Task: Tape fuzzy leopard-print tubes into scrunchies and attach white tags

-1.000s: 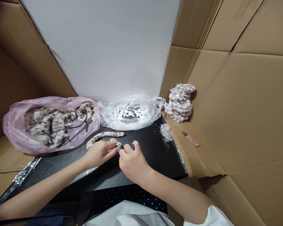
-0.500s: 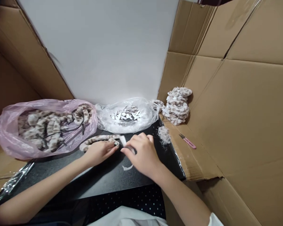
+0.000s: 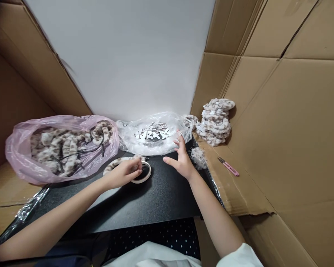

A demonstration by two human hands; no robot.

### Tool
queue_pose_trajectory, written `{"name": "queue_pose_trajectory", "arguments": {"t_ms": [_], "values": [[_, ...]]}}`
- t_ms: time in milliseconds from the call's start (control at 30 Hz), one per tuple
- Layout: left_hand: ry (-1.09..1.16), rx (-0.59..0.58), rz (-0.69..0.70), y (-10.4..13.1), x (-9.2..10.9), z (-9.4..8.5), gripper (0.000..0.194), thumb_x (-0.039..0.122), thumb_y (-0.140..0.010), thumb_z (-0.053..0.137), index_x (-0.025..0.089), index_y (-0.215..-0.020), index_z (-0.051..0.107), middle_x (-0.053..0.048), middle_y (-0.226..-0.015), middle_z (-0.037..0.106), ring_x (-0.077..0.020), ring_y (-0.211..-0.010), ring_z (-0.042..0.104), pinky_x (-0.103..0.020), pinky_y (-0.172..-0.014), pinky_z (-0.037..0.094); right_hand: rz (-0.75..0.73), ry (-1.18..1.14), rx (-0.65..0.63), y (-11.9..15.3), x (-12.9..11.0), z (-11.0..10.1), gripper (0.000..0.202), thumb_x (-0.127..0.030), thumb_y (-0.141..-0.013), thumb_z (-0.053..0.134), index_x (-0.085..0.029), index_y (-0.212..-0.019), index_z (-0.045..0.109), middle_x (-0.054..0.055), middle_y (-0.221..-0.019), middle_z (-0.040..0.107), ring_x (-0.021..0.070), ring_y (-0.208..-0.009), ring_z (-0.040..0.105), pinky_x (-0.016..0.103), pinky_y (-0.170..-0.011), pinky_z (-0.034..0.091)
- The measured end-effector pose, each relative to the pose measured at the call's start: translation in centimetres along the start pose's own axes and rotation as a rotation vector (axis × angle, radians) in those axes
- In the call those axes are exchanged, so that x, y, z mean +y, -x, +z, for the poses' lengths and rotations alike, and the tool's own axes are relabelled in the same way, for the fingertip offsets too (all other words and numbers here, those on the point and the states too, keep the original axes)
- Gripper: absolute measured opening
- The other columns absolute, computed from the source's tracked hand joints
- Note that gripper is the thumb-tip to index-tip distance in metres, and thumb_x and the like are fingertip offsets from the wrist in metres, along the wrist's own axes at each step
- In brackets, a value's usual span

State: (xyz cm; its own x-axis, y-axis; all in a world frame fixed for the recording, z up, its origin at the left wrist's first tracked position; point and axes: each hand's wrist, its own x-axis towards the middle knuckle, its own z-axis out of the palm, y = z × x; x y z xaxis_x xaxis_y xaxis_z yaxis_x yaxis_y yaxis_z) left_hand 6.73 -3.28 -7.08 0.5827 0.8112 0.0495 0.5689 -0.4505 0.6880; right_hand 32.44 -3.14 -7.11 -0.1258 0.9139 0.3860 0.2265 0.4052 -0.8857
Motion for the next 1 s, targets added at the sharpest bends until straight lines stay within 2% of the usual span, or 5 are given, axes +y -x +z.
{"name": "queue_pose_trajectory", "arguments": {"t_ms": [367,533,700,867,1000], "values": [[0.681,-0.232,0.039,-1.4,-0.1,-1.0,0.046,0.055,-0.077,0.058,0.019,-0.06,0.035,0.003,-0.058,0.036,-0.0106,-0.057,0.032,-0.026,-0.055,0.029,-0.011,-0.489,-0.213,-1.5,0.1,7.1,0.116,-0.034,-0.074,0.075,-0.033,-0.148,-0.015,-0.002,-0.092,0.067,0.0171,-0.088,0.067,0.044,-0.094,0.049],[0.852,-0.155,-0.044,-1.2,-1.6,1.0,0.041,0.057,-0.089,0.044,0.019,-0.074,0.042,0.0,-0.068,0.051,-0.0105,-0.058,0.044,-0.025,-0.055,0.037,0.097,-0.506,-0.13,-0.8,1.6,8.1,0.121,-0.031,-0.07,0.078,-0.03,-0.148,-0.014,-0.002,-0.088,0.068,0.0172,-0.085,0.067,0.043,-0.091,0.051],[0.995,0.129,-0.195,-1.2,-1.8,2.6,0.031,0.051,-0.09,0.049,0.022,-0.084,0.038,0.006,-0.058,0.054,-0.0067,-0.045,0.044,-0.017,-0.044,0.033,0.085,-0.464,-0.04,-0.4,2.1,8.8,0.114,-0.021,-0.072,0.073,-0.027,-0.149,-0.011,-0.003,-0.086,0.069,0.0163,-0.083,0.067,0.041,-0.092,0.051],[1.153,0.017,-0.3,-1.2,-2.1,2.5,0.032,0.042,-0.082,0.065,0.019,-0.089,0.044,0.004,-0.065,0.061,-0.0054,-0.045,0.049,-0.016,-0.044,0.038,0.058,-0.39,-0.056,-0.2,2.3,9.2,0.108,-0.02,-0.075,0.067,-0.027,-0.149,-0.01,-0.002,-0.086,0.067,0.0159,-0.083,0.066,0.04,-0.091,0.05],[1.225,0.022,-0.284,-1.3,-2.8,2.2,0.033,0.035,-0.077,0.072,0.017,-0.08,0.046,-0.001,-0.07,0.066,-0.0052,-0.048,0.052,-0.017,-0.048,0.043,-0.042,-0.14,0.033,-0.5,2.0,7.7,0.08,-0.028,-0.075,0.07,-0.029,-0.144,0.028,0.005,-0.105,0.06,0.0183,-0.097,0.06,0.036,-0.09,0.049]]}}
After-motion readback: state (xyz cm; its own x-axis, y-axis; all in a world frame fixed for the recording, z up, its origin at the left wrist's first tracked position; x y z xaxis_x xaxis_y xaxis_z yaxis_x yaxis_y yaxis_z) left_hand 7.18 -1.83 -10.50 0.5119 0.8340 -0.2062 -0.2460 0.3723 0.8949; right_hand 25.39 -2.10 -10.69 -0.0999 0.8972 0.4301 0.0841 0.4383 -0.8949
